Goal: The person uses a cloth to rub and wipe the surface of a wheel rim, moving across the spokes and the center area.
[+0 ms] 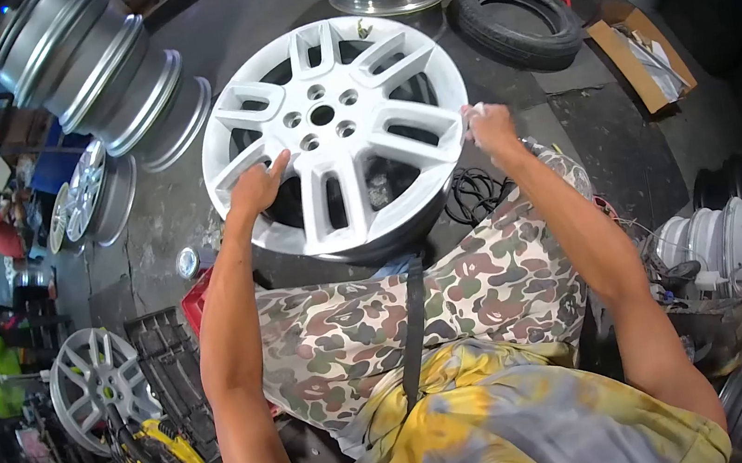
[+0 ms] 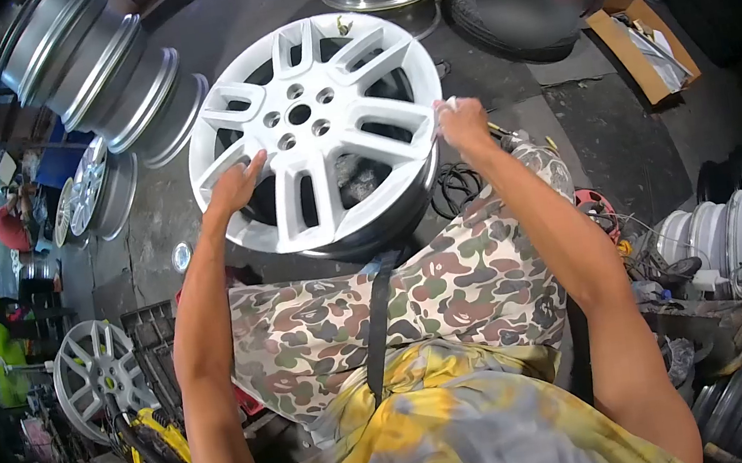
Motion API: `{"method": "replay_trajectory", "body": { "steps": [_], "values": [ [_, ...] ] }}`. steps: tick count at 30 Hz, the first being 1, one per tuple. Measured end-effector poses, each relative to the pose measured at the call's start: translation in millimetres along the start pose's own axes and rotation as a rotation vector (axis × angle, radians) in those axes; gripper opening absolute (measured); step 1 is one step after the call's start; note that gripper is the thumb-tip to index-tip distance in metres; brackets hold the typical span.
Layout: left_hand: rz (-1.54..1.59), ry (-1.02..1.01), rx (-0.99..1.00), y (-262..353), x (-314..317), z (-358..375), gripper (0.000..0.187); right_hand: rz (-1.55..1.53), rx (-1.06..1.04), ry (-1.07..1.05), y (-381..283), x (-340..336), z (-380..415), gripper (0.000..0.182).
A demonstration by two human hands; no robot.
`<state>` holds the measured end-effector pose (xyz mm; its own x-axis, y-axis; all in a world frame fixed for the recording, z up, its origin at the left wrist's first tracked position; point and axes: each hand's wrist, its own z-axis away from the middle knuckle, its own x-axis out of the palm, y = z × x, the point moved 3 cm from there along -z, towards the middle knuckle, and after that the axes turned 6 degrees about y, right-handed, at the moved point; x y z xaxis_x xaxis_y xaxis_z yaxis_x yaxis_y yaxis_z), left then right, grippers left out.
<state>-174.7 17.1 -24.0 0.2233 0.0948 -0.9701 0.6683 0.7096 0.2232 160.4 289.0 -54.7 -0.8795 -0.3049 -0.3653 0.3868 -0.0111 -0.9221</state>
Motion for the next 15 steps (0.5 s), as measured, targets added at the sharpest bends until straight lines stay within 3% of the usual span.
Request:
{"method": "replay_trajectory", "body": {
  "steps": [3, 6, 10, 14, 15],
  "values": [
    [0.054, -0.041, -0.049, 8, 9, 8, 0.1, 0.213, -0.152, 0.113, -1, 6, -38, 0.036],
    [0.08, -0.001, 0.012, 16, 15, 20, 0.098, 0.162, -0.213, 0.179, -3, 18, -71, 0.041],
    [0.122, 0.027, 0.045, 11, 21, 29, 0.092, 0.225, -0.255, 0.122, -12, 20, -70, 0.042],
    [0.085, 0.036, 0.069, 12, 4, 39, 0.071, 0.189, -0.287, 0.096, -5, 20, -71, 0.046],
    [0.033, 0.019, 0.111, 14, 0, 41, 0.058, 0.24, -0.298, 0.13, -6, 18, -68, 0.046]
  ]
}}
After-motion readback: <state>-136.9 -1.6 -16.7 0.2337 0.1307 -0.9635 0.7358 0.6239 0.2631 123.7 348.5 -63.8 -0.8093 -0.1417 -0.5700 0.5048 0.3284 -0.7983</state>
